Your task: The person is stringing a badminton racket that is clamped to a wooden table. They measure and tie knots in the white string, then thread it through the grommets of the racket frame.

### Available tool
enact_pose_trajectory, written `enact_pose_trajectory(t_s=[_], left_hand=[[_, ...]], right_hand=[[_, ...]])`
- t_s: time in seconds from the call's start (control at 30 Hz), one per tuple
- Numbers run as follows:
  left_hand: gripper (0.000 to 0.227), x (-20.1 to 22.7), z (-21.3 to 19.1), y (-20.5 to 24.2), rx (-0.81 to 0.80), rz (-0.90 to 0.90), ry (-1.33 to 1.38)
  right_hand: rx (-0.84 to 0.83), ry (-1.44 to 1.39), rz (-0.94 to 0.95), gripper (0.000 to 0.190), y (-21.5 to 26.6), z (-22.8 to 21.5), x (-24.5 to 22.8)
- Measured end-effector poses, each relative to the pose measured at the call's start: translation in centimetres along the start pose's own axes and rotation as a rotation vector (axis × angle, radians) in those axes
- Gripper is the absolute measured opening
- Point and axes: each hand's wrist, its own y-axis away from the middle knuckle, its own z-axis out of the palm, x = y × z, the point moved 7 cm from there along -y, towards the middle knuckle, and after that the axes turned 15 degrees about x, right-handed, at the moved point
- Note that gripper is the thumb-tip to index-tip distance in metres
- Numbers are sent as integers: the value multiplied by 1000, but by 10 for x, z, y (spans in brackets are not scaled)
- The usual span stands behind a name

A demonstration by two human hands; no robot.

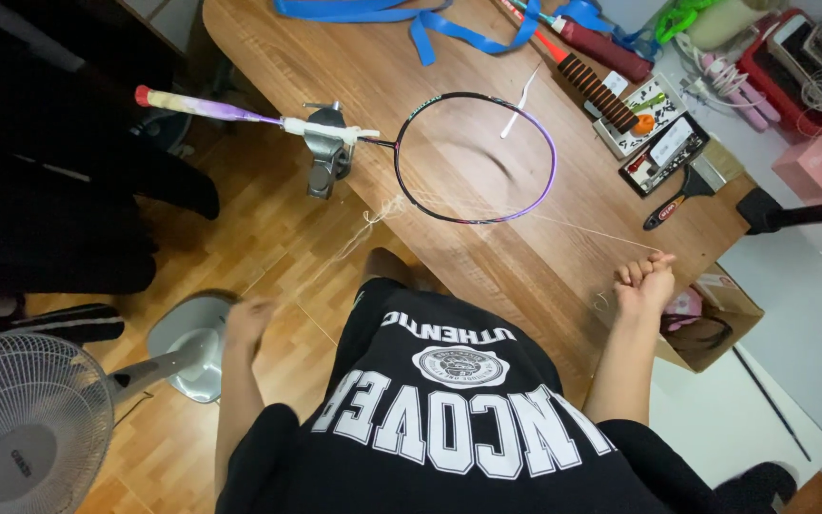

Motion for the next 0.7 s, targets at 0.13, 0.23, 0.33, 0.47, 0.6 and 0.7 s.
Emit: enact_pose_trajectory(t_s=[0.13,0.23,0.33,0.47,0.6,0.7], left_hand=[[27,21,-44,9,267,-72,-259],[28,70,-23,0,256,-34,61],[27,194,3,-4,266,379,-22],[39,340,19,7,82,453,258],[77,377,84,-23,-177,431,526],[72,353,137,-46,-391,334,848]], right_hand=[[27,31,-50,40,26,8,3],[-1,192,-166,41,48,18,6],[26,443,-297,35,56,25,9],[-34,1085,-836,28,77,55,15],[-117,1323,-1208,41,148,112,31],[-200,1325,-1281,42,224,154,40]])
